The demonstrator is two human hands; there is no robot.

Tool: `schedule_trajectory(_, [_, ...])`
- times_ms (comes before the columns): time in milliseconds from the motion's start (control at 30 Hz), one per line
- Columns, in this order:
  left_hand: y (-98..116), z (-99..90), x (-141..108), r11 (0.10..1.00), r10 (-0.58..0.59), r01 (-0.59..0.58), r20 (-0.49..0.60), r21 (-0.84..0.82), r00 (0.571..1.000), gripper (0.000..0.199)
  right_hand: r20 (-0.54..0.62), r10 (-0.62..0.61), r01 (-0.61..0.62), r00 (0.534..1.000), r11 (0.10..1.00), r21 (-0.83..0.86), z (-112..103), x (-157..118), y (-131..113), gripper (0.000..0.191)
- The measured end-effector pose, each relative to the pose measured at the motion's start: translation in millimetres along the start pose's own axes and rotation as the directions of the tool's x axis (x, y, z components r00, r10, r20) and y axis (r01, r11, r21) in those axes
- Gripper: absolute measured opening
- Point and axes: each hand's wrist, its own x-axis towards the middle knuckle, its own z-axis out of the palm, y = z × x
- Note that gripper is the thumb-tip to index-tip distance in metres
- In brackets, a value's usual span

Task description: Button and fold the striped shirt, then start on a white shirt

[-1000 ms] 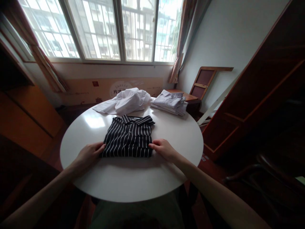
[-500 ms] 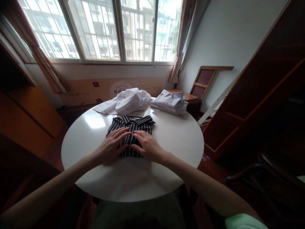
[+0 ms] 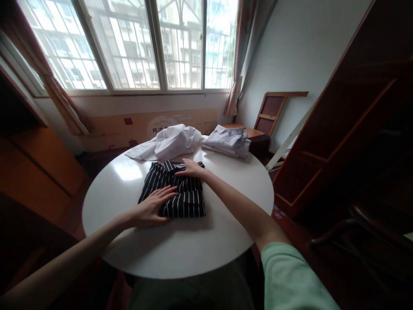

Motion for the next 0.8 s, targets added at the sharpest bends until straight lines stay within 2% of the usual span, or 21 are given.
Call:
schedule_trajectory(33, [-1,-2.9,-2,1.000,0.024,-0.024,0.011,0.012,1.000,0.075,0.078,0.036,-0.037,0.996,0.999,0.012,4,6,5,0.073])
schedule_trajectory(100, [-5,-10.8,-7,0.996,0.074,-0.076,0.045,0.040,0.996,0.073,0.163,0.080,-0.086,0.983,0.996,0.030,6,10,10,0.071])
schedule_trajectory(200, [-17,-22.6,-15,0.987,0.124,-0.130,0.076,0.091,0.989,0.063,0.252,0.059,-0.082,0.966,0.993,0.082,-2,6,9,0.061])
schedule_trajectory(233, [-22,-24.5,-18,0.987,0.116,-0.120,0.048,0.105,0.992,0.060,0.293,0.058,-0.092,0.954,0.990,0.104,-5,3,8,0.056])
schedule_trajectory(300, [-32,-23.2,-26,0.994,0.037,-0.026,-0.109,0.102,0.993,0.060,0.353,0.079,-0.138,0.932,0.980,0.145,-10,-3,7,0.048])
schedule_trajectory(333, [-36,-20.3,-31,0.997,-0.037,0.053,-0.225,0.064,0.974,0.060,0.360,0.097,-0.167,0.928,0.972,0.168,-10,-5,7,0.044])
schedule_trajectory(367, [-39,-16.4,-37,0.990,-0.136,0.141,-0.346,-0.011,0.928,0.061,0.361,0.113,-0.193,0.926,0.962,0.194,-10,-8,8,0.041])
schedule_trajectory(400, [-41,-12.4,-43,0.966,-0.259,0.224,-0.446,-0.131,0.857,0.063,0.356,0.118,-0.209,0.927,0.951,0.229,-9,-10,9,0.038])
schedule_trajectory(433, [-41,-8.8,-49,0.911,-0.405,0.289,-0.499,-0.295,0.766,0.064,0.348,0.121,-0.220,0.930,0.940,0.262,-8,-12,11,0.035])
schedule_trajectory(467, [-39,-6.2,-55,0.813,-0.559,0.323,-0.494,-0.485,0.666,0.065,0.340,0.129,-0.234,0.931,0.929,0.288,-7,-14,12,0.032])
schedule_trajectory(500, [-36,-5.1,-60,0.667,-0.702,0.318,-0.425,-0.674,0.571,0.064,0.334,0.140,-0.249,0.932,0.917,0.310,-7,-16,13,0.030])
schedule_trajectory(533, [-31,-5.6,-64,0.474,-0.816,0.288,-0.293,-0.832,0.498,0.062,0.333,0.151,-0.266,0.931,0.904,0.334,-6,-18,14,0.028])
schedule_trajectory(567, [-25,-7.4,-67,0.254,-0.883,0.248,-0.119,-0.935,0.455,0.057,0.340,0.153,-0.280,0.928,0.888,0.365,-6,-19,15,0.026])
schedule_trajectory(600, [-19,-10.1,-68,0.042,-0.896,0.210,0.056,-0.977,0.440,0.049,0.353,0.147,-0.291,0.924,0.869,0.400,-7,-20,15,0.025])
schedule_trajectory(633, [-12,-13.2,-67,-0.134,-0.872,0.181,0.202,-0.974,0.446,0.040,0.368,0.133,-0.297,0.920,0.850,0.436,-7,-21,15,0.025])
schedule_trajectory(667, [-5,-16.2,-65,-0.258,-0.833,0.159,0.303,-0.953,0.462,0.030,0.378,0.116,-0.298,0.919,0.832,0.468,-7,-22,15,0.025])
schedule_trajectory(700, [0,-18.7,-60,-0.339,-0.799,0.139,0.363,-0.930,0.480,0.020,0.383,0.099,-0.294,0.918,0.819,0.493,-8,-23,16,0.026])
schedule_trajectory(733, [5,-20.4,-55,-0.384,-0.774,0.115,0.387,-0.916,0.502,0.013,0.384,0.085,-0.287,0.920,0.812,0.508,-8,-24,16,0.028])
schedule_trajectory(800, [12,-21.3,-40,-0.428,-0.728,0.075,0.393,-0.901,0.562,0.005,0.381,0.064,-0.271,0.922,0.810,0.519,-11,-27,18,0.031])
